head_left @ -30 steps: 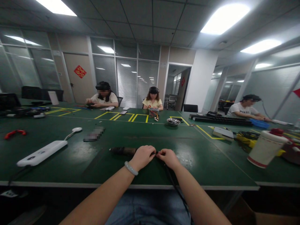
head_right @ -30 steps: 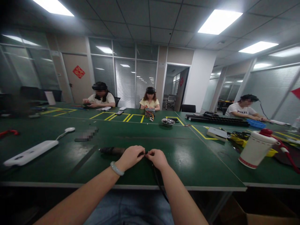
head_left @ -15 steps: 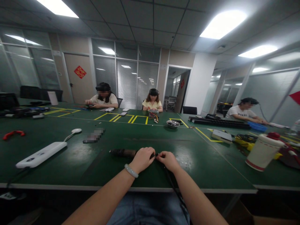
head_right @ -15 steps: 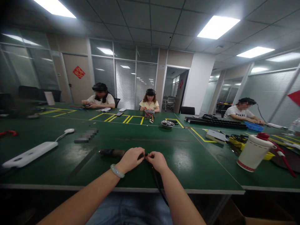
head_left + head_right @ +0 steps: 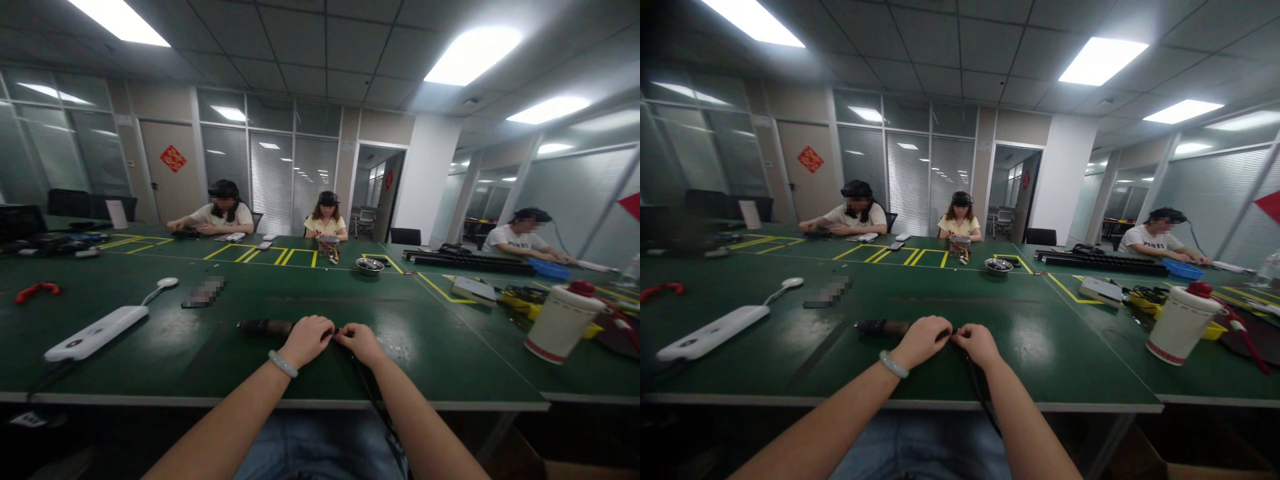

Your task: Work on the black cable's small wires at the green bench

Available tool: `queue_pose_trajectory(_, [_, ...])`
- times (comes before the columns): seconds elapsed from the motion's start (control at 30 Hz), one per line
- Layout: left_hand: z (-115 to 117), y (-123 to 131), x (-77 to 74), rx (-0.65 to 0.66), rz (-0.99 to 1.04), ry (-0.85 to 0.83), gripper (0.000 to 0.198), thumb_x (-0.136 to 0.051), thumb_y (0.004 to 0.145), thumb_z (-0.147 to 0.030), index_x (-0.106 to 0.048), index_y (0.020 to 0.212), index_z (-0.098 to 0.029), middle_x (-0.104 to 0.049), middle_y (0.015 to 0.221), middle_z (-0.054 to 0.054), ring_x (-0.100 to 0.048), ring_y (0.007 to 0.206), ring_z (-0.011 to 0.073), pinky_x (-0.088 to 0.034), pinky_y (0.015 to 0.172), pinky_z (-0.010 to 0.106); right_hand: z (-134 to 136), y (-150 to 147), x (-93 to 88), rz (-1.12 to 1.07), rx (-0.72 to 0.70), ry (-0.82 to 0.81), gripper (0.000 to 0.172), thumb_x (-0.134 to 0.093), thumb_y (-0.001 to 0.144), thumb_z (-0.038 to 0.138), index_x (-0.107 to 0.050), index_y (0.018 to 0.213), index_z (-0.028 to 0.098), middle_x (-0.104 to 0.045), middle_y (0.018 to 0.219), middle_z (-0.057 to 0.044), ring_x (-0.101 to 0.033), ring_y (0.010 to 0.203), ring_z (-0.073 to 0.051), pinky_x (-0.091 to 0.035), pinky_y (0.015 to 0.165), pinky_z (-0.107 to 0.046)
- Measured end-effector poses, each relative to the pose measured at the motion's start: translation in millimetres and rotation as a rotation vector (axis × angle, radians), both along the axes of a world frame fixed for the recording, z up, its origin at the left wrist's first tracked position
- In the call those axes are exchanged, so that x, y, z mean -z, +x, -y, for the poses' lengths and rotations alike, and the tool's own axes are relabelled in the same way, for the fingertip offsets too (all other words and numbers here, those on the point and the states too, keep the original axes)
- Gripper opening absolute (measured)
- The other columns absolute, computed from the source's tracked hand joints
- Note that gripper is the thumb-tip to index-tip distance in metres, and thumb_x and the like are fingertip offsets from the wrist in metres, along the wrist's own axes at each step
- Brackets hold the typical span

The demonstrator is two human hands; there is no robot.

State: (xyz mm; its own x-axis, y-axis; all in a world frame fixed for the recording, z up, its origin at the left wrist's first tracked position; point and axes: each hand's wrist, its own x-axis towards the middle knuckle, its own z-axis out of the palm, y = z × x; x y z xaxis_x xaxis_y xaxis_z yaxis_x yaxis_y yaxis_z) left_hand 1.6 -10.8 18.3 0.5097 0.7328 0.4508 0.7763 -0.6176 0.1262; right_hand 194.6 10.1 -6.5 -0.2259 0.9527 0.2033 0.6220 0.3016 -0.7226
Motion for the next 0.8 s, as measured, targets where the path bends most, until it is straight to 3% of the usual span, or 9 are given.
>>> queue_pose_trajectory(0.3, [-2.3, -0.6, 3.6, -0.035, 0.009, 0.009, 0.019, -0.061, 0.083, -0.035, -0.057, 0.097, -0.023, -0.063, 0.093, 0.002, -0.057, 0.09, 0.021, -0.041, 0.078, 0.033, -2.4, 1.3, 2.9, -0.001, -0.019, 0.019, 0.021, -0.064, 0.076, 0.038, -0.07, 0.076, 0.018, -0.071, 0.078, -0.002, -0.063, 0.073, -0.016, -0.044, 0.067, -0.024])
queue_pose_trajectory(0.57, [-3.4, -0.5, 3.1, -0.009, -0.025, 0.013, 0.009, -0.055, 0.087, -0.026, -0.06, 0.094, -0.023, -0.064, 0.094, 0.002, -0.057, 0.089, 0.0187, -0.04, 0.079, 0.032, -3.3, 0.7, 3.7, 0.041, -0.005, 0.041, 0.025, -0.063, 0.077, 0.04, -0.07, 0.074, 0.017, -0.068, 0.072, -0.002, -0.06, 0.067, -0.014, -0.041, 0.061, -0.023])
queue_pose_trajectory(0.8, [-5.5, -0.4, 4.9, -0.041, -0.023, 0.012, 0.018, -0.055, 0.087, -0.031, -0.058, 0.103, -0.023, -0.064, 0.095, 0.003, -0.057, 0.09, 0.0191, -0.041, 0.08, 0.031, -8.0, 2.8, 8.7, 0.0, -0.025, 0.045, 0.022, -0.065, 0.076, 0.039, -0.07, 0.074, 0.018, -0.07, 0.076, -0.002, -0.061, 0.069, -0.014, -0.043, 0.066, -0.023])
